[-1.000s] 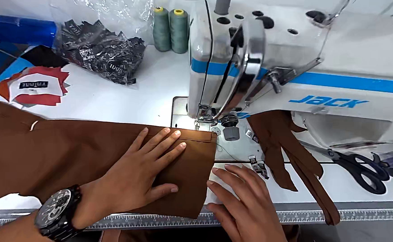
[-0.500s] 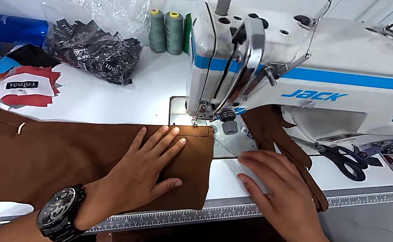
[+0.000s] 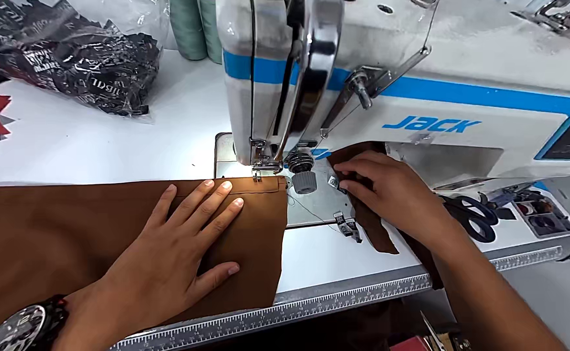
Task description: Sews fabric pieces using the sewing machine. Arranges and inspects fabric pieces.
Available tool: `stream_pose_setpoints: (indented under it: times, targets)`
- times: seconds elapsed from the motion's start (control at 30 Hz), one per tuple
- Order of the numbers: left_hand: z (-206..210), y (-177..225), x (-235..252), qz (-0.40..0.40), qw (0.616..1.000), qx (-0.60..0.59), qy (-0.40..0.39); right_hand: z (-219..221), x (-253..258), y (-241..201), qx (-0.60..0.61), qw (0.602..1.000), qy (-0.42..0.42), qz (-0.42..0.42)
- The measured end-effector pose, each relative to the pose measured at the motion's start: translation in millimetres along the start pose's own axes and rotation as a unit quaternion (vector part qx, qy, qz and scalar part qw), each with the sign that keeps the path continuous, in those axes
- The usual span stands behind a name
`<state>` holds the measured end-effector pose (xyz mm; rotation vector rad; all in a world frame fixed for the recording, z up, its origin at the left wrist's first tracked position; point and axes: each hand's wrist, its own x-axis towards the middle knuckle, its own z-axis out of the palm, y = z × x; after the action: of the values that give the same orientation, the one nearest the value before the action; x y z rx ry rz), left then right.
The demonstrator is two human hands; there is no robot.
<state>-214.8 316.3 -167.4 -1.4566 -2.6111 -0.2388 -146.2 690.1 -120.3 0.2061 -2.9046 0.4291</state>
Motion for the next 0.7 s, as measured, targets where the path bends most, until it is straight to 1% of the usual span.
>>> stream_pose_setpoints:
  times: [0.07,0.13,0.2,0.3,0.37,0.43,0.5,0.63,0.7]
  targets:
    - [0,-1,0,0.001,1.0,-0.002,-0.001,-10,-8,-5,-0.009,1.0,0.006,0.013]
    - [1,-1,1,0.003,1.0,-0.007,0.001,-23,-26,-14,-0.008,0.999,0.037,0.035]
    - [2,-1,0,0.005,1.0,-0.011,0.005,-23,-37,-24,-0.006,0.999,0.046,0.016]
    - [2,-2,0,0.01,1.0,-0.012,0.009,0,-41,-26,-0.041,0.997,-0.003,-0.059]
    - [3,-3,1,0.011,1.0,-0.012,0.01,10,-51,-28,-0.072,0.994,-0.025,-0.079]
    - [3,-4,0,0.011,1.0,-0.009,0.011,12,-67,-34,-0.069,0.994,-0.035,-0.078]
    - [3,-4,-1,0.01,1.0,-0.012,0.01,11,-84,-39,-0.053,0.996,-0.008,-0.068]
    - [-3,-4,0,0.024,1.0,-0.01,0.01,-4,-103,-36,0.012,0.995,0.094,-0.006]
    - [-17,3,2,0.029,0.999,0.007,0.03,-11,-101,-38,0.041,0.996,0.084,0.001]
